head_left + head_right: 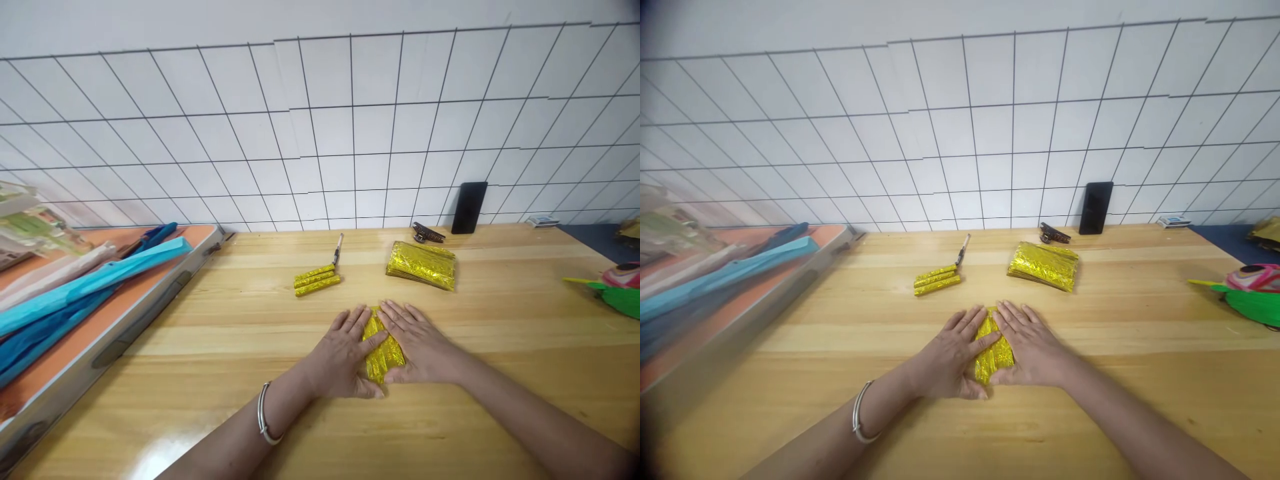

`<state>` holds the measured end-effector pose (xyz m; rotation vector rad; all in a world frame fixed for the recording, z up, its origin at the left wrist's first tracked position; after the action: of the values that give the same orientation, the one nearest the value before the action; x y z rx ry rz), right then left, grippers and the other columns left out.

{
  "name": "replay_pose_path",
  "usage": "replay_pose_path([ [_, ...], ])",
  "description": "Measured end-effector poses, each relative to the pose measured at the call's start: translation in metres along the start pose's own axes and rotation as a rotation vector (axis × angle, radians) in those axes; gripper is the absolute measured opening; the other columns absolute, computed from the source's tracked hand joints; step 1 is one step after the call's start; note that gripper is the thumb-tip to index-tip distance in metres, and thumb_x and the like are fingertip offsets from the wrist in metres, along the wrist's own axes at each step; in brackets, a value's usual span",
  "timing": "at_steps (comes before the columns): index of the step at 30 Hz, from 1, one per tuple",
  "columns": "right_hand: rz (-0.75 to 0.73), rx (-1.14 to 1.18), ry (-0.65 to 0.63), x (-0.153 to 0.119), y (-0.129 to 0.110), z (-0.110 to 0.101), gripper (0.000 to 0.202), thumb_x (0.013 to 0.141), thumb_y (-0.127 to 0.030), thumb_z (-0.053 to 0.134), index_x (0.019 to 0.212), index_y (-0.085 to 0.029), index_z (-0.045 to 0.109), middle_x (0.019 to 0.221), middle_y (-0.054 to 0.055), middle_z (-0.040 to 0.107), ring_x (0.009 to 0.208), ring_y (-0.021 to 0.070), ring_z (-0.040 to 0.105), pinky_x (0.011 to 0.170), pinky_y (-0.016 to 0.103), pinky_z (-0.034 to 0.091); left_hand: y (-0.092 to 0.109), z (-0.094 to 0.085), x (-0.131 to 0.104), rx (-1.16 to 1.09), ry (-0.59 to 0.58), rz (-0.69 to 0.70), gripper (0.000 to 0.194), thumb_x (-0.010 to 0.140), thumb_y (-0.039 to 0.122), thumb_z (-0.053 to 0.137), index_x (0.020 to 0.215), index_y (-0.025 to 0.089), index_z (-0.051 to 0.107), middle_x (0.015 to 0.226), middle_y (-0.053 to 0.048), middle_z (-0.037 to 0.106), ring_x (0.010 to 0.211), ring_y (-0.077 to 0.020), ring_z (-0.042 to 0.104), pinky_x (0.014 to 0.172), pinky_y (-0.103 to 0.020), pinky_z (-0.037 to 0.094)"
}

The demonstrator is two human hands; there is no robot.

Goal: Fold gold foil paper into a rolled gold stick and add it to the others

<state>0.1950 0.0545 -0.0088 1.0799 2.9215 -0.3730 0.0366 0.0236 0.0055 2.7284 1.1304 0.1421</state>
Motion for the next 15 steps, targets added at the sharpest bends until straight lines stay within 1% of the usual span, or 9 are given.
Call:
replay_pose_path([
  [2,-0.001,0.001,-0.004,-0.0004,0.0003,0.0002,0.109,0.068,-0.082,0.038,0.146,-0.014,0.004,0.152,0.013,-0.004,0.139,0.0295,-0.002,0.111,0.047,-0.001,-0.0002,-0.0014,-0.0007,-0.005,0.011,0.013,0.096,0.067,0.082,0.039,0.143,0.025,0.026,0.152,-0.016,0.005,0.137,-0.0391,0.006,0.106,-0.055,0.012],
  [3,-0.002,0.002,-0.004,-0.0006,0.0003,0.0000,0.110,0.068,-0.082,0.039,0.146,-0.014,0.004,0.152,0.013,-0.004,0.139,0.0297,-0.002,0.111,0.047,0.000,-0.0004,-0.0020,-0.0009,-0.008,0.018,0.016,0.090,0.071,0.079,0.038,0.142,0.025,0.026,0.152,-0.015,0.006,0.137,-0.0381,0.007,0.106,-0.055,0.013],
  [5,-0.005,0.004,-0.002,-0.0006,0.0002,-0.0005,0.109,0.068,-0.081,0.040,0.146,-0.014,0.003,0.152,0.013,-0.003,0.139,0.0302,-0.001,0.111,0.047,0.000,-0.0010,-0.0026,-0.0009,-0.010,0.043,0.005,0.070,0.084,0.067,0.033,0.141,0.028,0.029,0.152,-0.012,0.011,0.138,-0.0344,0.010,0.106,-0.054,0.015],
  [7,-0.007,0.005,0.003,-0.0002,-0.0001,-0.0008,0.110,0.068,-0.081,0.040,0.146,-0.014,0.003,0.152,0.013,-0.002,0.139,0.0305,0.000,0.111,0.047,0.001,-0.0014,-0.0021,-0.0003,-0.004,0.077,-0.018,0.056,0.091,0.057,0.030,0.139,0.030,0.033,0.151,-0.010,0.016,0.138,-0.0312,0.012,0.107,-0.052,0.017],
  [8,-0.006,0.005,0.005,0.0001,-0.0002,-0.0008,0.110,0.067,-0.081,0.040,0.146,-0.014,0.003,0.152,0.013,-0.002,0.139,0.0304,0.000,0.111,0.048,0.001,-0.0015,-0.0015,0.0000,0.001,0.092,-0.031,0.054,0.091,0.055,0.031,0.139,0.030,0.033,0.151,-0.009,0.017,0.138,-0.0304,0.013,0.107,-0.052,0.017],
  [10,0.001,0.004,0.006,0.0008,-0.0003,-0.0008,0.111,0.067,-0.082,0.040,0.146,-0.013,0.004,0.152,0.014,0.000,0.139,0.0300,0.000,0.111,0.048,0.000,-0.0010,0.0004,0.0004,0.012,0.105,-0.049,0.056,0.089,0.057,0.035,0.138,0.030,0.034,0.151,-0.009,0.017,0.138,-0.0307,0.014,0.107,-0.051,0.016],
  [15,-0.012,0.007,0.009,0.0010,-0.0015,-0.0024,0.110,0.067,-0.082,0.041,0.146,-0.013,0.007,0.152,0.014,0.000,0.139,0.0306,0.001,0.111,0.047,0.001,0.0010,0.0014,0.0001,0.031,0.087,-0.052,0.063,0.086,0.063,0.036,0.139,0.029,0.034,0.151,-0.011,0.015,0.138,-0.0327,0.013,0.107,-0.052,0.016],
])
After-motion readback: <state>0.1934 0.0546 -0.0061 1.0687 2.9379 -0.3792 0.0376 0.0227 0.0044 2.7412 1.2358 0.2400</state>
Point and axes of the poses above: each hand's wrist, its own x-axis towards the middle knuckle, its own z-axis out of the palm, y = z × x, the point moved 5 cm from there along x, towards the middle knuckle
